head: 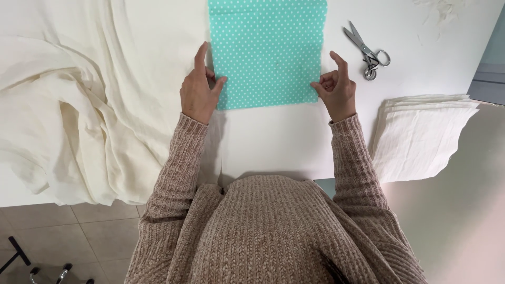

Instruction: Cutting a piece of white fabric using a blue template and scissors.

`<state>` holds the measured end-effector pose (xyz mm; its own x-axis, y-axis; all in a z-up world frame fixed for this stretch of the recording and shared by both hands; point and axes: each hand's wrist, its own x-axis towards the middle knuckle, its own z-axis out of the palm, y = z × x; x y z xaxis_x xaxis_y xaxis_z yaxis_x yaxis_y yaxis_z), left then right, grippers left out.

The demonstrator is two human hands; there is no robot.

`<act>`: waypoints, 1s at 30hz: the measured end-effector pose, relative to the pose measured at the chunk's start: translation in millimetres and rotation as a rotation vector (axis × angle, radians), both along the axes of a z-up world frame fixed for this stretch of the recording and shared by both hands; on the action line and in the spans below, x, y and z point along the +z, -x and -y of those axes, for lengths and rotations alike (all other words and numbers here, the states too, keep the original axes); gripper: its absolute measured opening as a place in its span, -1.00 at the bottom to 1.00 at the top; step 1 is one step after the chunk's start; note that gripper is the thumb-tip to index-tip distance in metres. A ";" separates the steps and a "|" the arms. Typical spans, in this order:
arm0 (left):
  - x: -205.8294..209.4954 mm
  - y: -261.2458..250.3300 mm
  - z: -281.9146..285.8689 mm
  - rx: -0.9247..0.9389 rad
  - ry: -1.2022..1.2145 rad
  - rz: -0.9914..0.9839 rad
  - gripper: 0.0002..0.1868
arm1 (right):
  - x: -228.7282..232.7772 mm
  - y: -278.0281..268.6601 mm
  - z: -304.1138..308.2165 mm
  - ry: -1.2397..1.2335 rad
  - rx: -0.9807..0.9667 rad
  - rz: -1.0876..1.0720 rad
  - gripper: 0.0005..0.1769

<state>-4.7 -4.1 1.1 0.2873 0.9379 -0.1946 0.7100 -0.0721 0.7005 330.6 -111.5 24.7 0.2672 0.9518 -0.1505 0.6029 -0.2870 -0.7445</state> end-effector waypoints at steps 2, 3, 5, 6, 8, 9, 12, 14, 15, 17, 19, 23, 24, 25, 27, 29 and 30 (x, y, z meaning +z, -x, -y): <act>1.9 -0.1 -1.7 -0.004 0.004 -0.004 -0.04 | -0.8 -0.9 0.5 0.002 0.017 0.023 -0.05; 2.8 -0.6 -3.1 -0.008 0.008 -0.007 -0.03 | -1.1 -1.7 0.3 0.005 0.034 0.047 -0.03; -3.5 -4.0 -13.1 -0.007 -0.019 -0.014 -0.01 | -3.3 -4.1 -0.8 -0.003 0.058 0.062 -0.02; -6.5 -6.2 -18.9 -0.004 -0.046 -0.022 0.02 | -4.2 -5.6 -1.9 -0.012 0.084 0.076 -0.01; -8.3 -14.6 -36.6 -0.010 -0.052 0.018 0.02 | -10.2 -11.4 -4.3 -0.037 0.101 0.101 -0.02; -8.9 -18.1 -46.0 -0.014 -0.056 0.056 0.01 | -13.7 -13.9 -6.6 -0.058 0.121 0.123 -0.03; -18.8 -30.0 -70.6 -0.015 -0.098 0.138 -0.01 | -33.2 -30.1 -32.2 -0.160 0.132 0.154 -0.17; -21.5 -32.9 -76.8 -0.009 -0.124 0.093 -0.02 | -23.7 -30.0 -62.4 -0.173 0.101 0.098 -0.18; -22.4 -36.0 -82.5 0.004 -0.151 0.050 -0.03 | -18.4 -31.6 -79.1 -0.187 0.076 0.042 -0.19; -32.1 -37.0 -88.3 0.021 -0.170 0.023 -0.02 | -23.0 -36.5 -102.9 -0.202 0.042 0.028 -0.20; -33.7 -38.0 -87.2 0.036 -0.175 0.000 -0.01 | -32.5 -42.6 -117.3 -0.202 0.006 0.017 -0.21; -26.5 -39.3 -92.9 0.080 -0.228 0.017 -0.11 | -63.8 -56.4 -138.1 -0.227 -0.020 0.083 -0.21; -26.7 -36.2 -89.4 0.099 -0.266 0.033 -0.14 | -73.5 -56.5 -137.9 -0.226 -0.026 0.099 -0.24; -23.7 -34.5 -88.2 0.103 -0.254 0.027 -0.14 | -68.7 -52.1 -136.2 -0.213 -0.022 0.095 -0.24; -17.8 -33.2 -89.1 0.083 -0.317 0.105 -0.16 | -58.3 -45.5 -137.2 -0.257 -0.042 0.061 -0.67; -14.1 -34.1 -88.5 0.087 -0.300 0.112 -0.18 | -48.1 -40.6 -137.4 -0.276 -0.025 0.071 -0.65; -11.7 -33.7 -88.3 0.086 -0.285 0.118 -0.20 | -43.1 -37.4 -137.1 -0.297 -0.012 0.079 -0.64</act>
<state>29.0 84.2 -10.6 0.2093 0.9717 0.1093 0.6372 -0.2204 0.7385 367.9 25.5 -18.4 0.2785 0.9478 0.1554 0.6600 -0.0713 -0.7479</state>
